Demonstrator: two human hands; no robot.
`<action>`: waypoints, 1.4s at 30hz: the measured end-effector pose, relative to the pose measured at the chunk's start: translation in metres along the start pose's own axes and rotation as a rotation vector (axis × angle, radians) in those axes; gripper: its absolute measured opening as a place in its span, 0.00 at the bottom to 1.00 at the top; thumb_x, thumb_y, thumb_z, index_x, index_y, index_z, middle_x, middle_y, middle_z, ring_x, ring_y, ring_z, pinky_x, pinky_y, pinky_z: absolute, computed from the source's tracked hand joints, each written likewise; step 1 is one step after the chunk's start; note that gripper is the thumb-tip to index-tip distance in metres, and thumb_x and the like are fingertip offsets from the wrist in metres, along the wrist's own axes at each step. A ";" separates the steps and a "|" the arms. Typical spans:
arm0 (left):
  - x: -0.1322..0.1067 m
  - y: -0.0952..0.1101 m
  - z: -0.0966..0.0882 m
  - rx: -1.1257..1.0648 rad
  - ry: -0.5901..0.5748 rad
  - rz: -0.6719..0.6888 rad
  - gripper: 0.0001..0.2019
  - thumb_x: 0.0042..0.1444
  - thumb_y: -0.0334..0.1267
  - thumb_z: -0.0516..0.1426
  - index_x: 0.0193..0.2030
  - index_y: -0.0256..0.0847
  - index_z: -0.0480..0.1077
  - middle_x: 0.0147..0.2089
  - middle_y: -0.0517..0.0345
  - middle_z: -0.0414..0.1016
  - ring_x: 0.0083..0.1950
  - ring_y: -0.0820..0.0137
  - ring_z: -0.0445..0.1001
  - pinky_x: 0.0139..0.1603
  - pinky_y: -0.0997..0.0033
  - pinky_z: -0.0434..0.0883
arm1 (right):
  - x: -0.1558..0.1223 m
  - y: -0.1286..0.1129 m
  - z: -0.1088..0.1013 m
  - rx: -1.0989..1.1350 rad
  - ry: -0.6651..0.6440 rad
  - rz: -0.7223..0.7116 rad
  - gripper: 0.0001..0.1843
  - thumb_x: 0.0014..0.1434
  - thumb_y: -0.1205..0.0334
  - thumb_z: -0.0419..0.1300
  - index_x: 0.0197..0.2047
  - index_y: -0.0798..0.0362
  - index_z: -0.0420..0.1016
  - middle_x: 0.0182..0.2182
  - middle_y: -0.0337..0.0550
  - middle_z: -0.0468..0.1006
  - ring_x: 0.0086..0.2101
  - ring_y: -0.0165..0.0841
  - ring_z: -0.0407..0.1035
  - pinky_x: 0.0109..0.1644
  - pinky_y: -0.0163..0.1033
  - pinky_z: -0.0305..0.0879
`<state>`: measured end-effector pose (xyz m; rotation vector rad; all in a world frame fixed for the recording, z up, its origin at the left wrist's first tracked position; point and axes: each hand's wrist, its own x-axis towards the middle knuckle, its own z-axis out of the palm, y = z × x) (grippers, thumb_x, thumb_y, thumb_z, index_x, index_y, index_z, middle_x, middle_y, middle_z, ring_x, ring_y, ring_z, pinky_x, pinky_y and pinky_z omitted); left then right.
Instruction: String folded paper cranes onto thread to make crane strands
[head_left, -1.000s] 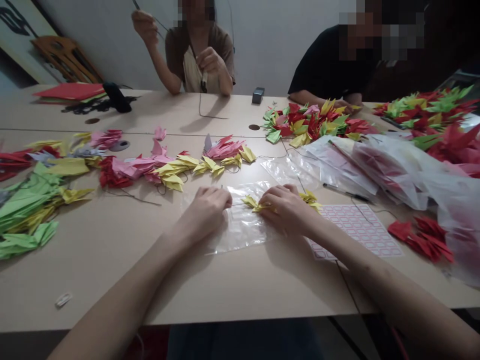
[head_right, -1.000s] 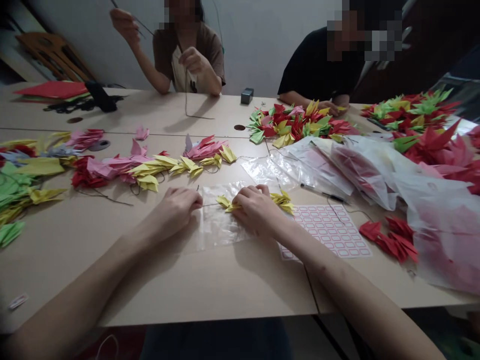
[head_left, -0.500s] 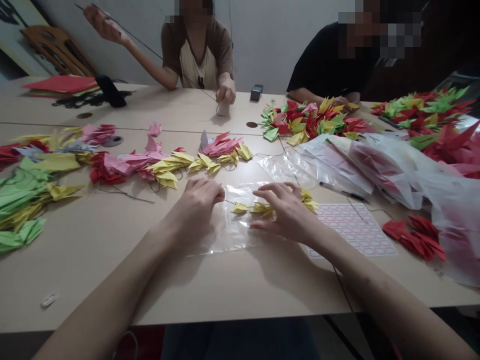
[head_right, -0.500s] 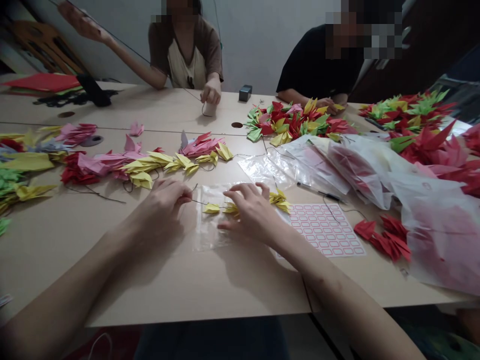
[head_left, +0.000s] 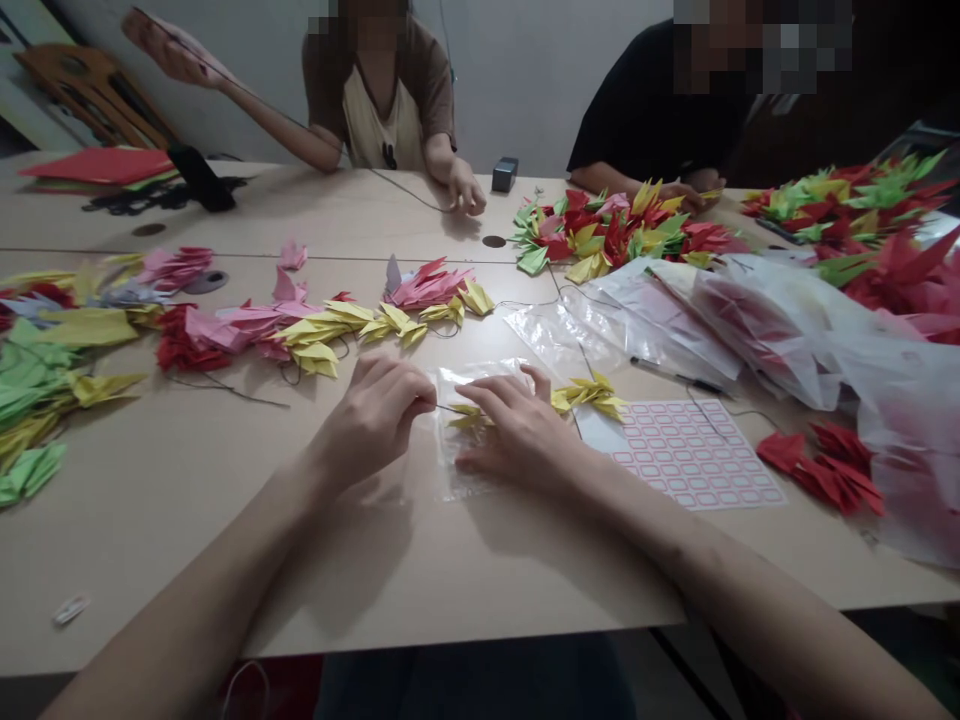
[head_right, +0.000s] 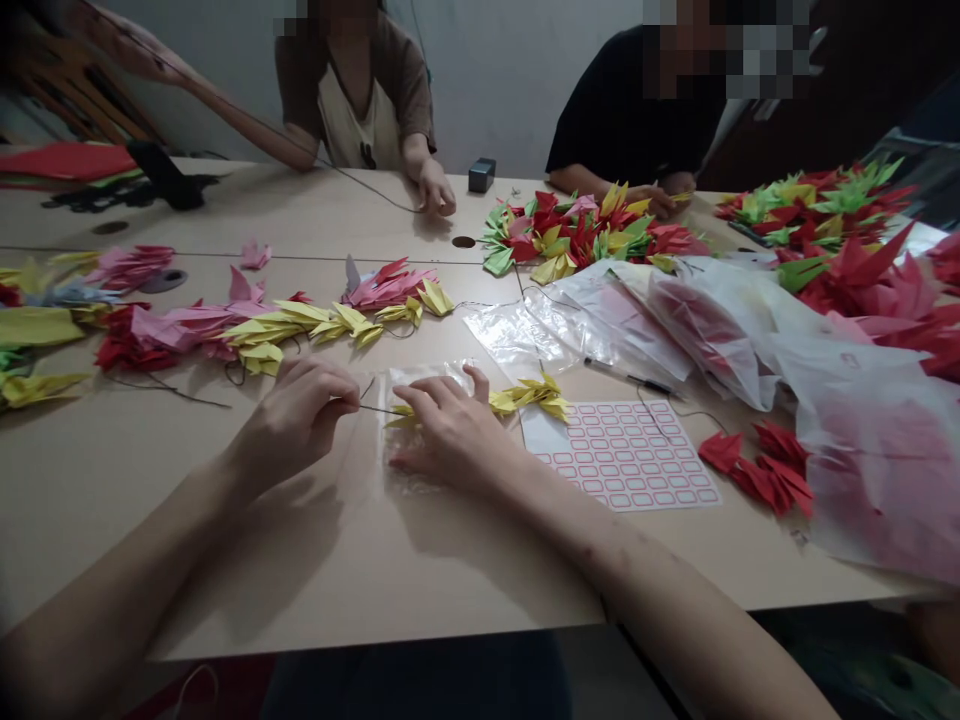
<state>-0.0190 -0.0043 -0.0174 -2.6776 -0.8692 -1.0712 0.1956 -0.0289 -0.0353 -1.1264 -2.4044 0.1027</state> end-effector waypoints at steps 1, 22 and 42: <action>0.000 0.001 0.000 -0.007 0.002 0.006 0.08 0.60 0.25 0.49 0.33 0.43 0.59 0.30 0.61 0.69 0.35 0.71 0.68 0.43 0.65 0.65 | 0.001 -0.001 0.002 -0.009 -0.018 -0.006 0.20 0.59 0.54 0.59 0.52 0.52 0.68 0.47 0.49 0.76 0.48 0.42 0.68 0.61 0.56 0.39; -0.005 -0.031 -0.014 0.213 -0.038 -0.145 0.07 0.57 0.27 0.50 0.31 0.43 0.62 0.29 0.61 0.71 0.34 0.68 0.70 0.46 0.59 0.61 | -0.019 0.025 -0.038 -0.066 -0.029 -0.037 0.31 0.56 0.47 0.61 0.58 0.53 0.64 0.54 0.55 0.72 0.53 0.45 0.65 0.59 0.57 0.51; -0.006 0.018 0.025 -0.055 -0.368 -0.109 0.05 0.62 0.37 0.53 0.41 0.40 0.68 0.40 0.57 0.75 0.45 0.67 0.72 0.51 0.62 0.60 | -0.020 0.021 -0.023 -0.029 -0.092 -0.118 0.08 0.64 0.58 0.54 0.41 0.51 0.70 0.35 0.45 0.74 0.38 0.34 0.67 0.47 0.41 0.59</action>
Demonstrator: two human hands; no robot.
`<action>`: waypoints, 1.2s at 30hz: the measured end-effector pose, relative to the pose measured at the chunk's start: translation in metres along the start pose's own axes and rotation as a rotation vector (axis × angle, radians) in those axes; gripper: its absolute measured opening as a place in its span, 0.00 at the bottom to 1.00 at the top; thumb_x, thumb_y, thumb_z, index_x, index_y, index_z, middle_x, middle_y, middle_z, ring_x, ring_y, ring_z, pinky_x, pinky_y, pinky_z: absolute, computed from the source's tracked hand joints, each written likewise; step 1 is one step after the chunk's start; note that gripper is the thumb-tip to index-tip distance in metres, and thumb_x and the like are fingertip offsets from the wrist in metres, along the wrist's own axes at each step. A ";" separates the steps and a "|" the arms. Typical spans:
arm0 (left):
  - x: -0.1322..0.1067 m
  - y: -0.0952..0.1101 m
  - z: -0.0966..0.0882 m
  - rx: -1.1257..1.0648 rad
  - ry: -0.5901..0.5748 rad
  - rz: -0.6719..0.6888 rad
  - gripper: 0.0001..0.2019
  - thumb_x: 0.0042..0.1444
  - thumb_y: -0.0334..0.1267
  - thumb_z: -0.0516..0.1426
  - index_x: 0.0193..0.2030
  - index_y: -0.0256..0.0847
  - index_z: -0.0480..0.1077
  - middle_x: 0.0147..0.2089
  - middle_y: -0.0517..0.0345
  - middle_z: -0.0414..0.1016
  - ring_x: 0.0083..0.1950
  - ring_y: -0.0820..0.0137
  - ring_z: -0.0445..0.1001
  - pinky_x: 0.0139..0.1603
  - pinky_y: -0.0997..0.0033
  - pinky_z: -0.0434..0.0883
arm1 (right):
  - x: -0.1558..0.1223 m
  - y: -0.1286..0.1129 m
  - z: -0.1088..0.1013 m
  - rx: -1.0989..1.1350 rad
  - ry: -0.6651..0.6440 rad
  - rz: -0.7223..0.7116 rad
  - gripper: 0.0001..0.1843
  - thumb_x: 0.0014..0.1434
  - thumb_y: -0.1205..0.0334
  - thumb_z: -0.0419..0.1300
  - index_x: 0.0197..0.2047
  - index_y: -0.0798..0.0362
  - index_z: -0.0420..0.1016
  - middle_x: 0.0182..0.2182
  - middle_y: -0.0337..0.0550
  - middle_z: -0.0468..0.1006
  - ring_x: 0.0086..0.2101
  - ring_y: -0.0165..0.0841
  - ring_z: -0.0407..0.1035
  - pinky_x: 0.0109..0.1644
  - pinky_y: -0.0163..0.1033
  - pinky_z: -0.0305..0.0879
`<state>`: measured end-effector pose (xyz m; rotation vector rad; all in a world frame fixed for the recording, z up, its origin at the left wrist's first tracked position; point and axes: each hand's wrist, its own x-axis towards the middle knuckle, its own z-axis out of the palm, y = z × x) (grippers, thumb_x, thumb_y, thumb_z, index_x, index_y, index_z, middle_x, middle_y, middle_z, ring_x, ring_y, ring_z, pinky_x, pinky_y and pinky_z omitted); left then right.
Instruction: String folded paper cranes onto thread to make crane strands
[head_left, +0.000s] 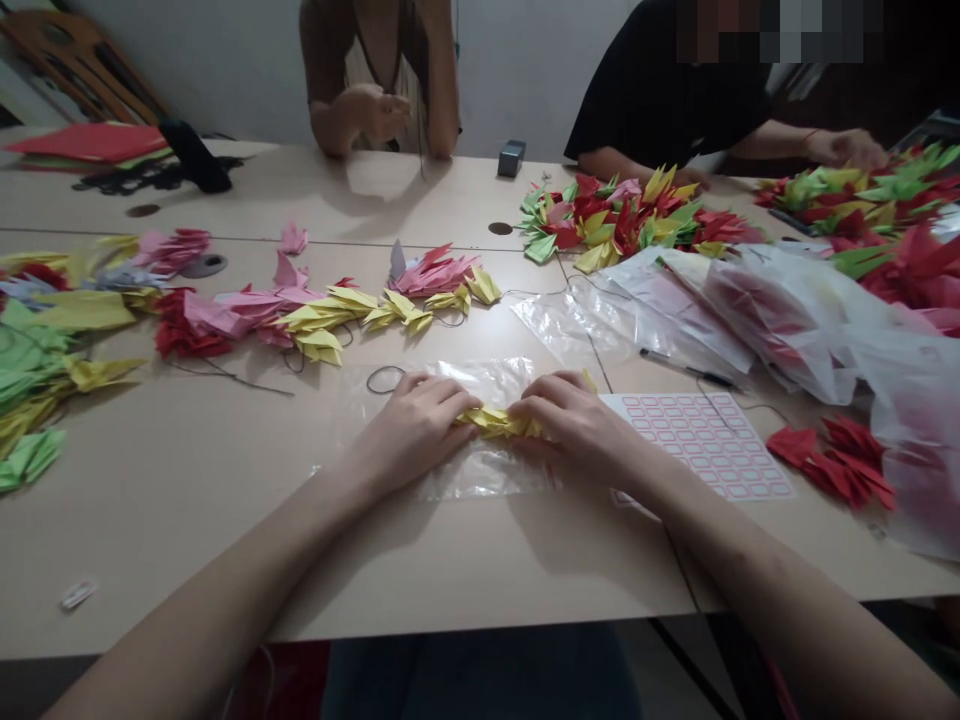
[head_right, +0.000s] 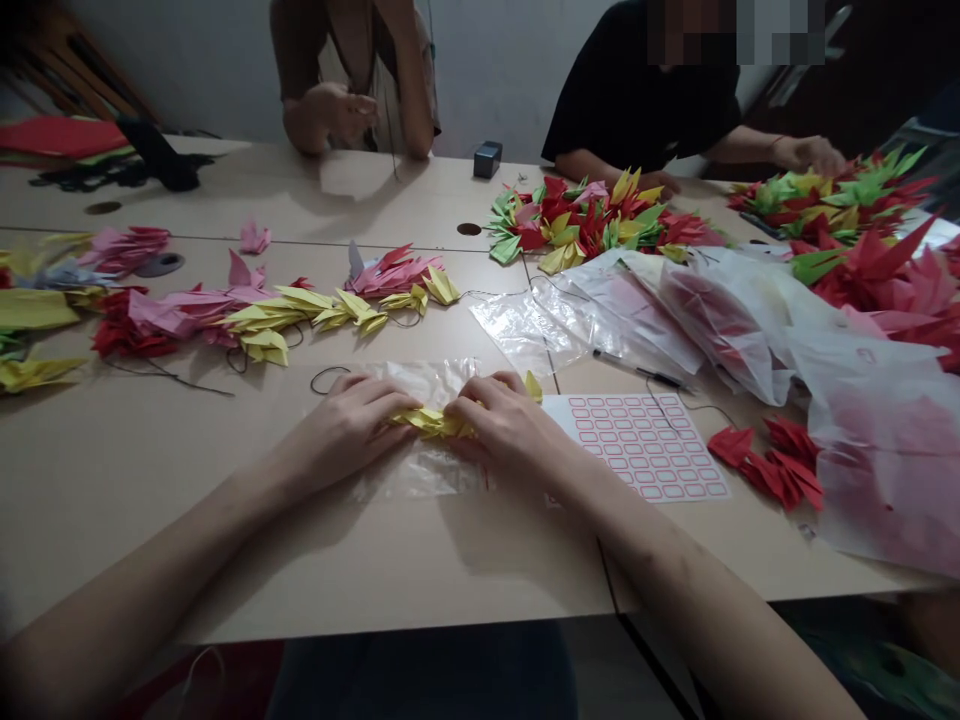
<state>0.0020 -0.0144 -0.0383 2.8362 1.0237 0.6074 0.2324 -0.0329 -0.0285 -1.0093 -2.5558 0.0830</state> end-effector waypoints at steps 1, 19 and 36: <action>0.000 -0.001 -0.001 -0.007 -0.005 0.021 0.05 0.62 0.37 0.53 0.41 0.40 0.68 0.39 0.57 0.75 0.45 0.67 0.72 0.51 0.62 0.61 | -0.001 -0.001 -0.001 -0.005 0.002 0.004 0.07 0.64 0.59 0.53 0.40 0.52 0.69 0.36 0.45 0.73 0.37 0.34 0.67 0.46 0.40 0.60; -0.001 0.009 0.001 -0.245 -0.025 -0.006 0.04 0.58 0.36 0.56 0.38 0.38 0.67 0.35 0.56 0.70 0.38 0.70 0.69 0.42 0.68 0.67 | -0.005 -0.004 -0.006 0.041 0.005 -0.062 0.08 0.64 0.59 0.54 0.36 0.54 0.66 0.42 0.51 0.73 0.38 0.34 0.66 0.43 0.41 0.59; -0.003 0.015 0.000 -0.134 -0.010 0.001 0.05 0.56 0.32 0.56 0.40 0.38 0.66 0.36 0.57 0.71 0.39 0.68 0.70 0.45 0.65 0.65 | -0.004 -0.003 -0.006 0.162 -0.113 0.018 0.06 0.61 0.65 0.53 0.31 0.52 0.64 0.33 0.44 0.74 0.32 0.32 0.65 0.43 0.40 0.56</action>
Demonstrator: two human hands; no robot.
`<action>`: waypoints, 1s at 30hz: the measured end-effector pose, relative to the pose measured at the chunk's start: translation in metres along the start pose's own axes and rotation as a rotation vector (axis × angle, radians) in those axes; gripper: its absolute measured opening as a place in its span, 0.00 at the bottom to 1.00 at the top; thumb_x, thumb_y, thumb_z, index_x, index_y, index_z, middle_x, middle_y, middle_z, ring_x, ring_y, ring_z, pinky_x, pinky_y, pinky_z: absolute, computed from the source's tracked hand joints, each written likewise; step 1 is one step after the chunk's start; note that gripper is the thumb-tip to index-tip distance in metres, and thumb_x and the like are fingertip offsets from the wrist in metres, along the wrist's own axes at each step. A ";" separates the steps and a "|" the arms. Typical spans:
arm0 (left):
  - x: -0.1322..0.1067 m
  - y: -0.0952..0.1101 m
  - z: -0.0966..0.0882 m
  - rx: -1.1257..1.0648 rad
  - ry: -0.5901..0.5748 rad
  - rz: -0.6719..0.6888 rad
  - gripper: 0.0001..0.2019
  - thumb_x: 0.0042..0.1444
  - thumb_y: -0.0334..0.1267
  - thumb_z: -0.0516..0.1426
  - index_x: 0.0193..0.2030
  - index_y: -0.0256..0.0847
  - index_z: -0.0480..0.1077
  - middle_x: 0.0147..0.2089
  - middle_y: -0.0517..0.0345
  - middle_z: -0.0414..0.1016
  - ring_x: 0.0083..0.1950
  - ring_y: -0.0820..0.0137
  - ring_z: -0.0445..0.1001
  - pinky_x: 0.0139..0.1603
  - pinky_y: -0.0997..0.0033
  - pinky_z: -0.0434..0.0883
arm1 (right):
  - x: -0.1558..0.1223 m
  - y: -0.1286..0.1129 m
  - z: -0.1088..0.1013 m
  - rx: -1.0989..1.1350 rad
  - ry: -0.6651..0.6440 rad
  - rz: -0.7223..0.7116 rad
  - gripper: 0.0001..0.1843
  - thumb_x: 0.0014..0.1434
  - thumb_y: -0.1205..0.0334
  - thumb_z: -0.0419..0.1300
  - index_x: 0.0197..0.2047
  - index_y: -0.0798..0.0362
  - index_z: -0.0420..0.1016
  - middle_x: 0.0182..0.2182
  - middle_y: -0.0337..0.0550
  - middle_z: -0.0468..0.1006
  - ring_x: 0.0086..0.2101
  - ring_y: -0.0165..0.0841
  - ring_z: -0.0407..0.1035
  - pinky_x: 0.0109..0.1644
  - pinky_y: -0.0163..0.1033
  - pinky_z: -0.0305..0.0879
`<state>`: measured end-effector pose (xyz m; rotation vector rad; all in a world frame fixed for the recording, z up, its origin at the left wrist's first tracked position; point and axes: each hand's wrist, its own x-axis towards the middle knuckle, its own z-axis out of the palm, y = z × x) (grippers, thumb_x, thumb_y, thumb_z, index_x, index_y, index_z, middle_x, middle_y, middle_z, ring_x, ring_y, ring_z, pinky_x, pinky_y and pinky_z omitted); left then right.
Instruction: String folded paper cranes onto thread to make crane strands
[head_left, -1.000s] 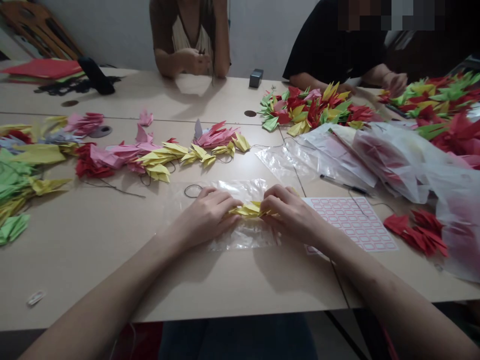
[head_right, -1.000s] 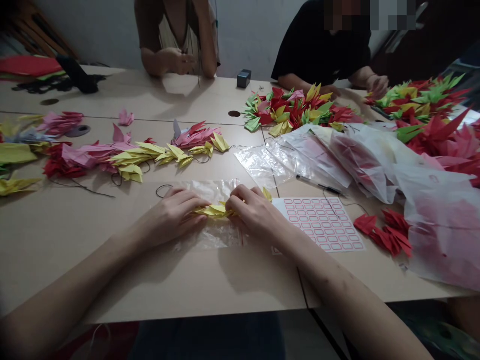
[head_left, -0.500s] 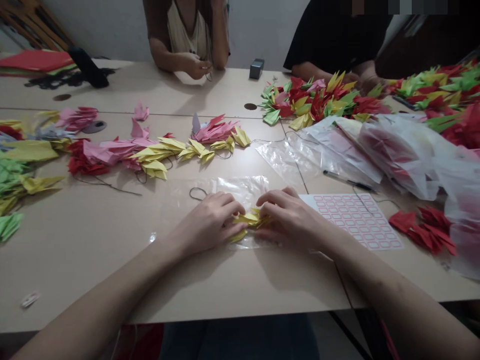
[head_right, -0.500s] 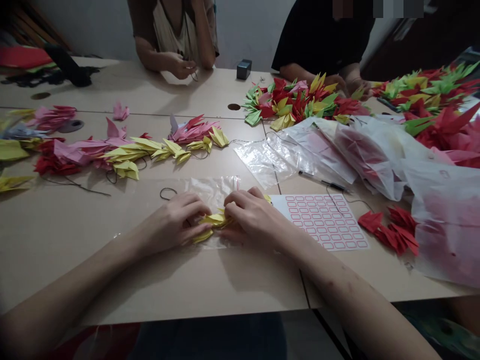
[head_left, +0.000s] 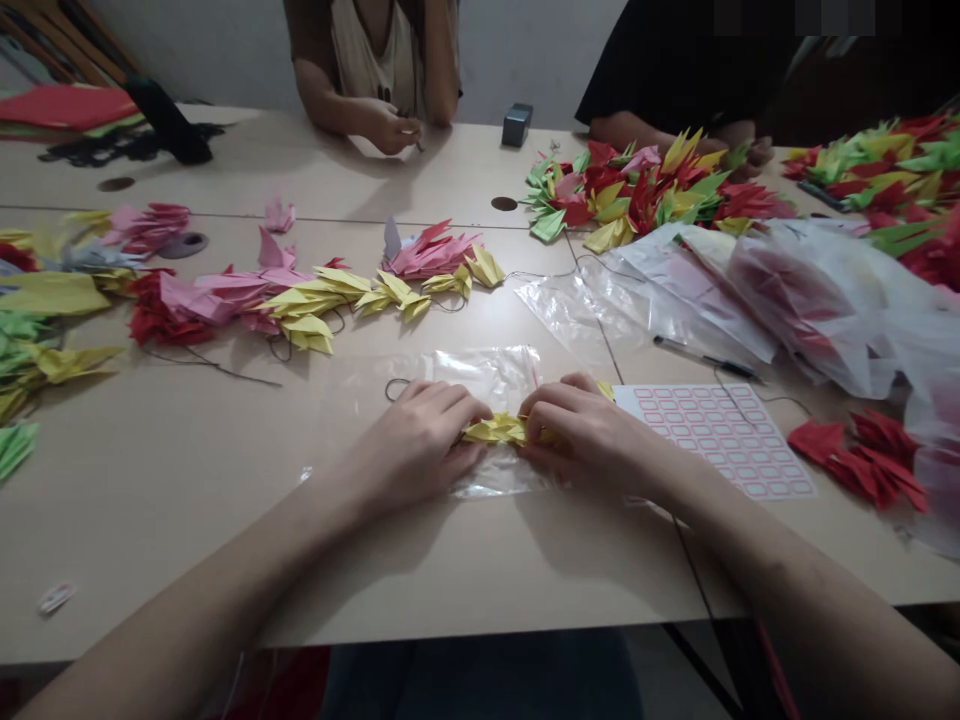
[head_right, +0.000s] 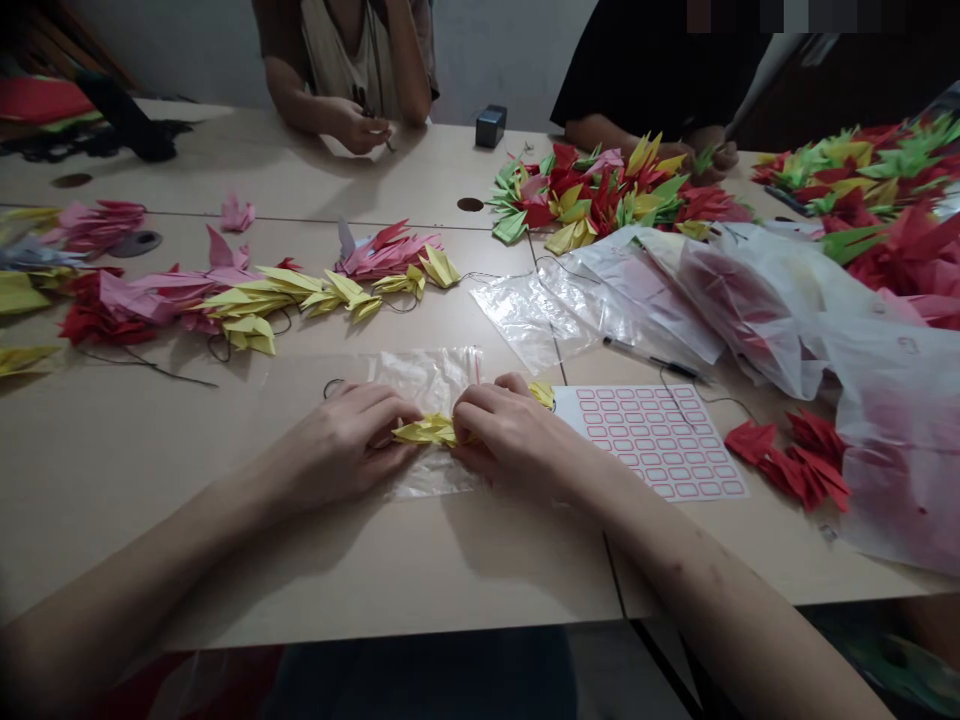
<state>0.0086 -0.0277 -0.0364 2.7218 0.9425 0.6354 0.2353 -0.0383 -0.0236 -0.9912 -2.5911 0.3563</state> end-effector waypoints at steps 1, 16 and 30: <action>0.000 -0.001 -0.001 0.001 0.007 0.012 0.05 0.56 0.32 0.56 0.40 0.38 0.66 0.36 0.57 0.71 0.40 0.68 0.70 0.45 0.65 0.66 | 0.000 0.000 0.000 0.013 0.001 0.007 0.05 0.61 0.66 0.53 0.31 0.52 0.64 0.33 0.43 0.74 0.32 0.31 0.65 0.42 0.39 0.56; -0.002 -0.003 -0.003 -0.122 0.011 0.024 0.05 0.60 0.31 0.53 0.41 0.38 0.68 0.41 0.54 0.69 0.35 0.75 0.70 0.34 0.76 0.69 | -0.003 0.001 0.002 0.058 -0.015 0.056 0.13 0.63 0.61 0.53 0.49 0.52 0.73 0.38 0.46 0.78 0.39 0.34 0.70 0.46 0.42 0.58; -0.001 -0.003 -0.005 -0.128 -0.068 -0.012 0.06 0.56 0.36 0.57 0.39 0.37 0.66 0.38 0.55 0.69 0.38 0.70 0.70 0.37 0.71 0.69 | 0.000 0.003 0.007 0.050 0.055 -0.008 0.05 0.61 0.66 0.56 0.40 0.52 0.71 0.36 0.44 0.79 0.37 0.34 0.70 0.45 0.41 0.58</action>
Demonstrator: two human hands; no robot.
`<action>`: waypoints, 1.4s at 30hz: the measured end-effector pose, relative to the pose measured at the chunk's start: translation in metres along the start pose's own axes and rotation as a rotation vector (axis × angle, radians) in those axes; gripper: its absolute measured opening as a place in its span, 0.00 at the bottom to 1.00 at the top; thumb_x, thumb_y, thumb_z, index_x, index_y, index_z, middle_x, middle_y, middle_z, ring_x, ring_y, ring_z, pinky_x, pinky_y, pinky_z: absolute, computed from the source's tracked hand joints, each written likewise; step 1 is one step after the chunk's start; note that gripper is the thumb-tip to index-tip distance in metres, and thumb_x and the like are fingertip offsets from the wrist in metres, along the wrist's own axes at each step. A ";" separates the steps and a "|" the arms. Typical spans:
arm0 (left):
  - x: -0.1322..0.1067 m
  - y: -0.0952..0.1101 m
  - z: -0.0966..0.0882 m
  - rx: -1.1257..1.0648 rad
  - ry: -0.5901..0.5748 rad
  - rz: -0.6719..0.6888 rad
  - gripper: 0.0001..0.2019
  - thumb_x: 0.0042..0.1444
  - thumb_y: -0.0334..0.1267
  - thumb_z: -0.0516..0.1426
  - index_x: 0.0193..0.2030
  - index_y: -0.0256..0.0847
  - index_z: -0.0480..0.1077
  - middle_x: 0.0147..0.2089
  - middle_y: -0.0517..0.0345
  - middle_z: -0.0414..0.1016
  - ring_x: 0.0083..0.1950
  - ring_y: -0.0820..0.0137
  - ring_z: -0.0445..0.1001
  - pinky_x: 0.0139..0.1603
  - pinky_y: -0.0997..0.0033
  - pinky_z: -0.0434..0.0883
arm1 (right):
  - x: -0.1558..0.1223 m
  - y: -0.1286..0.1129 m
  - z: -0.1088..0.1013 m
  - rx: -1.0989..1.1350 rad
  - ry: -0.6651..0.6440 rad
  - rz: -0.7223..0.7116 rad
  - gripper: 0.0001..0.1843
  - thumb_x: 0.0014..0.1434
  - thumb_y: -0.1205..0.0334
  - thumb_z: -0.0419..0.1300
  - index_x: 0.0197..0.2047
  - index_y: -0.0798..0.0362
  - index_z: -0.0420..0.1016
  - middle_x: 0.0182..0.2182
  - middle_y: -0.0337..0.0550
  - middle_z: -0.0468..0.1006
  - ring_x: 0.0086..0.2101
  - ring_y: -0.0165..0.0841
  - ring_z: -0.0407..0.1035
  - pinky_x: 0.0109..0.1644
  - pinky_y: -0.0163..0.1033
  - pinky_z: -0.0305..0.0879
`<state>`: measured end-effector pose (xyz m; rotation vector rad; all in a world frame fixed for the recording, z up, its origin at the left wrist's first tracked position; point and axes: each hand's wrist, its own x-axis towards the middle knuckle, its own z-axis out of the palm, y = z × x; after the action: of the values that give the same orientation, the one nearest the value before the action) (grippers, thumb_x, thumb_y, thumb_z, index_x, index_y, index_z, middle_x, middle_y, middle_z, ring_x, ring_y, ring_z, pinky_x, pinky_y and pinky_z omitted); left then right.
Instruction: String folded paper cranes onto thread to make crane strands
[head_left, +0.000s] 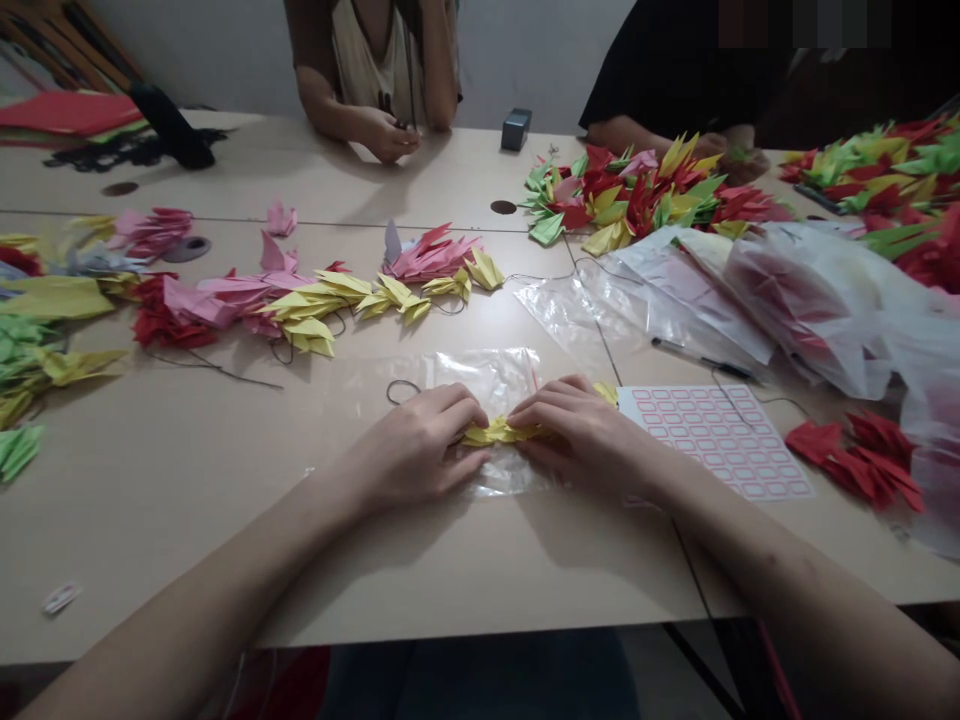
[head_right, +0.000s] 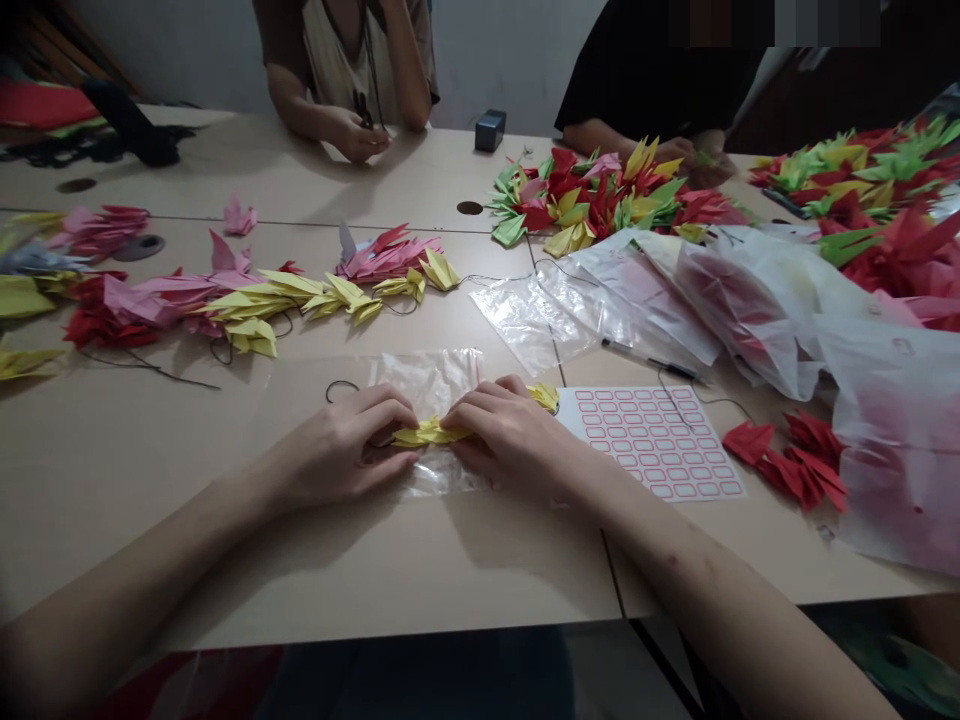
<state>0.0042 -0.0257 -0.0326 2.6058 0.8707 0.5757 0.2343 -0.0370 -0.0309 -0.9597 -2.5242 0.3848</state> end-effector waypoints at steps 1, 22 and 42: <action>0.000 0.000 0.001 0.007 0.002 -0.006 0.09 0.55 0.39 0.58 0.40 0.37 0.65 0.38 0.54 0.70 0.39 0.68 0.70 0.39 0.69 0.69 | 0.000 -0.001 0.000 -0.003 -0.005 -0.003 0.05 0.62 0.65 0.55 0.40 0.53 0.71 0.36 0.44 0.79 0.37 0.34 0.70 0.45 0.41 0.58; 0.003 -0.003 0.004 0.118 0.009 0.051 0.05 0.60 0.36 0.54 0.35 0.38 0.67 0.35 0.56 0.73 0.39 0.70 0.70 0.42 0.68 0.67 | -0.001 -0.006 -0.005 -0.084 -0.040 0.047 0.07 0.58 0.64 0.56 0.41 0.53 0.70 0.35 0.45 0.75 0.37 0.36 0.67 0.45 0.43 0.55; 0.004 -0.002 -0.001 0.139 0.054 0.130 0.06 0.61 0.33 0.50 0.33 0.37 0.66 0.33 0.56 0.72 0.36 0.71 0.69 0.41 0.70 0.67 | -0.001 -0.008 -0.006 -0.117 0.096 -0.041 0.05 0.61 0.65 0.55 0.33 0.51 0.70 0.33 0.42 0.76 0.34 0.32 0.67 0.41 0.40 0.57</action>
<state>0.0057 -0.0220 -0.0315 2.8004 0.7874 0.6440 0.2331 -0.0425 -0.0232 -0.9437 -2.4975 0.1766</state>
